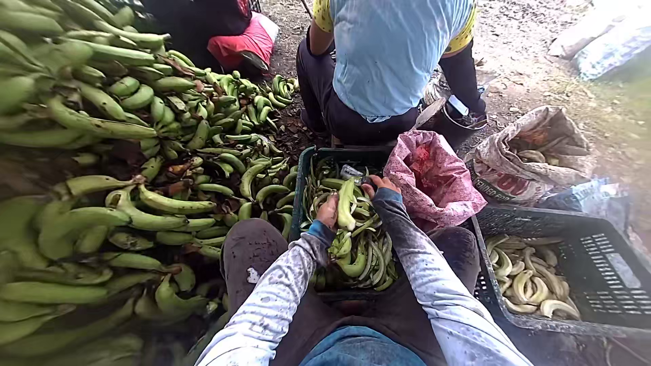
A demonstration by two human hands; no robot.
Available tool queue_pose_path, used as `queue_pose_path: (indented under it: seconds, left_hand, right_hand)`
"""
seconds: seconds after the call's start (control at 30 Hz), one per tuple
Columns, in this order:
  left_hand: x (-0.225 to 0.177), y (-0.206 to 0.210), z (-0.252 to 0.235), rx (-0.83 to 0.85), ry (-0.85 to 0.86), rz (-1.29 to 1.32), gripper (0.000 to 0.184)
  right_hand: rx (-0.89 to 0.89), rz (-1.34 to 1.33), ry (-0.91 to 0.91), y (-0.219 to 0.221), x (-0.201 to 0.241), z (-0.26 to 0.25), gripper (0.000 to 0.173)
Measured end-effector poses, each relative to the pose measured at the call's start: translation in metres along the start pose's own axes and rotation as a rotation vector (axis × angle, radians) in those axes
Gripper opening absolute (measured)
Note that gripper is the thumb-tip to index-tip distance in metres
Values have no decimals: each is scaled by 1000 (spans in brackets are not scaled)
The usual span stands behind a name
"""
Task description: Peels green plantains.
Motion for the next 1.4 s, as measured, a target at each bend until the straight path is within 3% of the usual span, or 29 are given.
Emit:
queue_pose_path:
  seconds: [0.07,0.1,0.23,0.3,0.37,0.43,0.57,0.63,0.7,0.77,0.83,0.9,0.97,1.07,1.13,1.2,1.33,1.4]
  left_hand:
    - [-4,-1,2,50,64,32,51]
    - [-6,-6,-6,61,105,76,51]
    - [-30,-33,-39,-6,188,441,43]
    - [-38,-37,-45,-45,167,554,42]
    - [-35,-30,-38,-60,111,508,45]
    - [-18,-14,-25,18,12,383,46]
    - [8,11,1,140,-148,173,49]
    - [2,5,-2,102,-52,139,46]
    - [-16,-14,-21,-39,136,115,47]
    - [-47,-40,-32,-236,388,129,50]
    - [-68,-58,-38,-377,577,212,53]
    - [-73,-61,-37,-401,613,231,54]
    - [-63,-44,-30,-240,511,67,52]
    - [-31,0,-12,254,337,-263,51]
    - [-19,17,-2,434,261,-259,49]
    - [-17,10,-11,300,251,-115,49]
    - [-28,-45,-49,-377,302,314,59]
    - [-24,-74,-59,-686,280,359,70]
  right_hand:
    - [-1,-87,124,-5,-10,-7,56]
    - [-10,-153,87,-2,-7,-8,55]
    - [-98,-344,-429,50,13,9,48]
    - [-79,-269,-523,69,18,27,49]
    - [-117,-213,-542,53,30,36,49]
    - [-155,-116,-435,19,31,29,49]
    - [-96,-126,78,-11,-5,-6,53]
    - [-130,-283,101,4,-14,-14,52]
    - [-87,-303,-72,19,4,-2,51]
    - [-70,-230,-238,35,26,24,51]
    - [56,-129,-252,32,51,53,52]
    - [57,-64,-247,21,61,63,51]
    - [2,-44,-224,11,55,51,50]
    - [-3,-94,9,-4,20,14,53]
    - [-26,-120,138,-12,4,3,53]
    - [-44,-149,107,-10,8,7,52]
    - [63,-78,-98,13,56,54,52]
    - [85,-27,-137,26,66,69,54]
Point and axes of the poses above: each hand's wrist, its own z-axis away from the middle knuckle, its own y-axis out of the palm, x = y × z, the point moved 8 cm from there along -z, towards the middle knuckle, and after that the axes turned 10 degrees about -x, right-handed, at the moved point
